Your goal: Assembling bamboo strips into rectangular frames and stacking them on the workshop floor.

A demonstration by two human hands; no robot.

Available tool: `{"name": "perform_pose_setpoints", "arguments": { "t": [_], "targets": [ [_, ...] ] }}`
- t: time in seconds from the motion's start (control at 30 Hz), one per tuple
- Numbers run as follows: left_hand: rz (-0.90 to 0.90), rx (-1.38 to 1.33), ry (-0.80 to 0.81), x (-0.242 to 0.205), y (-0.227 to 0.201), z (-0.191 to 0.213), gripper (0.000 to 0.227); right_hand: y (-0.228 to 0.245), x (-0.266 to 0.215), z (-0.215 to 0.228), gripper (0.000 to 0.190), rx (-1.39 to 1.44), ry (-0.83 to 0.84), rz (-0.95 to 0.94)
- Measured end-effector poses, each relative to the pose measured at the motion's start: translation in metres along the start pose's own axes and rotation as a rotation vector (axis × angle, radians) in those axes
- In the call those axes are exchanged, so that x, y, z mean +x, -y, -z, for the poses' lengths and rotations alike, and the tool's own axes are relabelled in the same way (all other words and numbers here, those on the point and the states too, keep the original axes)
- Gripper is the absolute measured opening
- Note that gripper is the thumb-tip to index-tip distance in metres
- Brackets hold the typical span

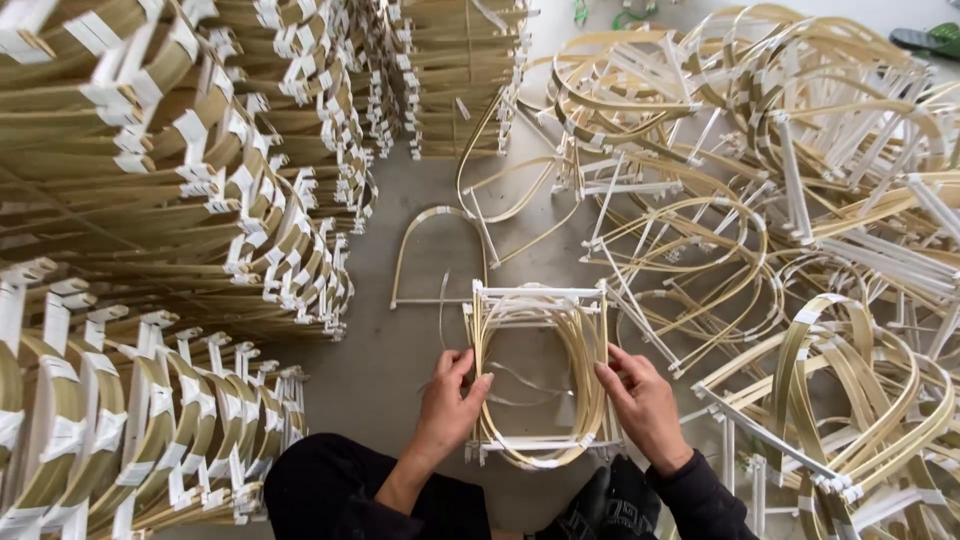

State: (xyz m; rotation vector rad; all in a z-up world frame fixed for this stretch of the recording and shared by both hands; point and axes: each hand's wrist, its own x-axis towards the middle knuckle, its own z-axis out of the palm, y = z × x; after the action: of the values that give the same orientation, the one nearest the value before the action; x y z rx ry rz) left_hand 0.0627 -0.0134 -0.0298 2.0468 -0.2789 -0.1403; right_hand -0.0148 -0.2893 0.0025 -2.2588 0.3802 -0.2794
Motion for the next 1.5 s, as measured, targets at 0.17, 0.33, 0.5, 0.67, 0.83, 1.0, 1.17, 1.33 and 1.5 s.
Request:
{"name": "perform_pose_setpoints", "arguments": {
  "t": [0.17,0.33,0.5,0.67,0.83,1.0,1.17,1.33,1.5],
  "targets": [
    [-0.038,0.009,0.004,0.006,0.003,0.004,0.048,-0.011,0.003,-0.004,0.047,-0.023,0.038,-0.009],
    [0.043,-0.001,0.056,0.019,0.042,-0.010,0.061,-0.048,0.015,-0.014,0.056,0.257,0.112,-0.119],
    [0.270,-0.714,0.263,0.012,0.055,-0.030,0.082,-0.027,0.022,-0.022,0.076,0.874,0.357,-0.385],
    [0.130,-0.688,0.305,-0.001,0.035,-0.027,0.079,-0.054,0.012,-0.037,0.082,0.868,0.391,-0.556],
    [0.225,-0.747,0.380,0.003,0.039,-0.016,0.079,-0.047,0.016,-0.023,0.081,0.716,0.438,-0.534],
    [0.399,-0.749,-0.016,0.031,0.137,-0.035,0.065,0.029,0.023,0.007,0.055,0.426,0.065,0.032],
    [0.209,0.182,-0.099,0.044,0.194,-0.062,0.037,0.100,0.044,-0.014,0.031,0.062,0.396,0.214],
    [0.336,0.057,-0.185,0.057,0.200,-0.076,0.051,0.079,0.073,-0.089,0.023,-0.454,1.001,0.343],
    [0.541,-0.616,-0.135,0.068,0.241,-0.093,0.029,-0.022,0.097,-0.184,0.034,-0.711,1.123,0.415]
  ]
}}
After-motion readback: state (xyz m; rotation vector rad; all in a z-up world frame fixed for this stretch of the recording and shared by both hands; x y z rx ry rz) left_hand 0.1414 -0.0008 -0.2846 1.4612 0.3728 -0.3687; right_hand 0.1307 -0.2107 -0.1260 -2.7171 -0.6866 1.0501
